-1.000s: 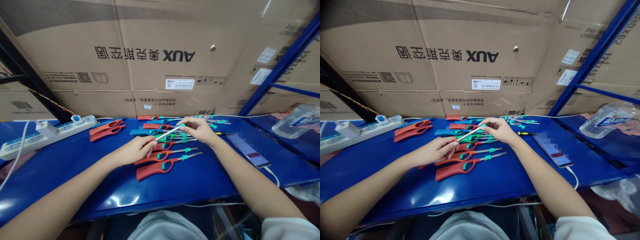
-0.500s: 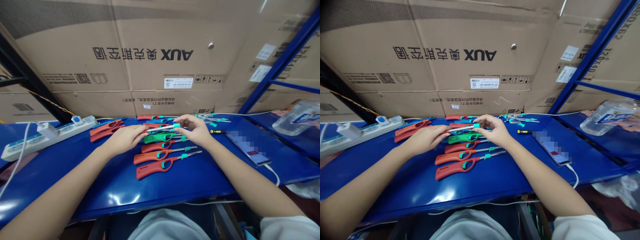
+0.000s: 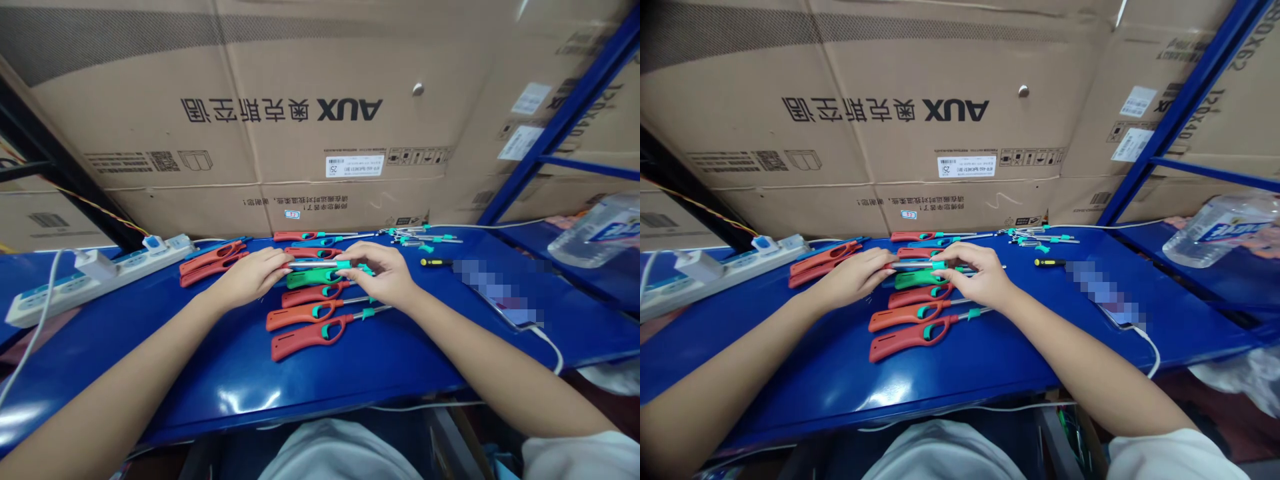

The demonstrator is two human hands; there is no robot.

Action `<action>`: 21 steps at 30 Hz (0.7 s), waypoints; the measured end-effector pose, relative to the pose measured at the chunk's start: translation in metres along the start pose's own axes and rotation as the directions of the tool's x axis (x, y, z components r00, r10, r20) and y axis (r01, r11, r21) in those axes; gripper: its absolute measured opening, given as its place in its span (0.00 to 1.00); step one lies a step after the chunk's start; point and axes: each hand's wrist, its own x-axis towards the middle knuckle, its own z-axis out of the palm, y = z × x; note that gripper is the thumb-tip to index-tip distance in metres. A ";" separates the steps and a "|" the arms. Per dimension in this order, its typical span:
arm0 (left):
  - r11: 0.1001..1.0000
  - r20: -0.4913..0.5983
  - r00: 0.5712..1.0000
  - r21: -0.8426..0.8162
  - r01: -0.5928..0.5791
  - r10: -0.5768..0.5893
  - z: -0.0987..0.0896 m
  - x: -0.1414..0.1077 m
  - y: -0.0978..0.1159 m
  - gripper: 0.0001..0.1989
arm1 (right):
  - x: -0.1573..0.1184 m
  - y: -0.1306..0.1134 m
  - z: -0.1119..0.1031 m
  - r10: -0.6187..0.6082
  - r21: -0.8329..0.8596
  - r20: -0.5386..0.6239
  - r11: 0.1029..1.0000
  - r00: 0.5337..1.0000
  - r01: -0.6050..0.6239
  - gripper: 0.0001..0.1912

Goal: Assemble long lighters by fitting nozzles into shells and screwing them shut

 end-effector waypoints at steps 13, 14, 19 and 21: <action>0.993 0.096 0.991 0.087 0.085 -0.094 -0.015 -0.001 0.025 0.21 | 0.007 -0.003 -0.011 0.356 0.228 0.018 0.909 0.934 -0.350 0.14; 0.991 0.100 0.991 0.105 0.083 -0.094 -0.017 -0.001 0.027 0.21 | 0.008 -0.002 -0.013 0.380 0.236 0.054 0.894 0.923 -0.382 0.14; 0.965 0.130 0.986 0.254 0.072 -0.108 -0.023 -0.001 0.031 0.20 | 0.011 0.005 -0.017 0.478 0.214 0.146 0.840 0.866 -0.499 0.15; 0.954 0.140 0.983 0.293 0.071 -0.116 -0.025 -0.001 0.032 0.20 | 0.011 0.008 -0.017 0.517 0.204 0.139 0.819 0.844 -0.536 0.16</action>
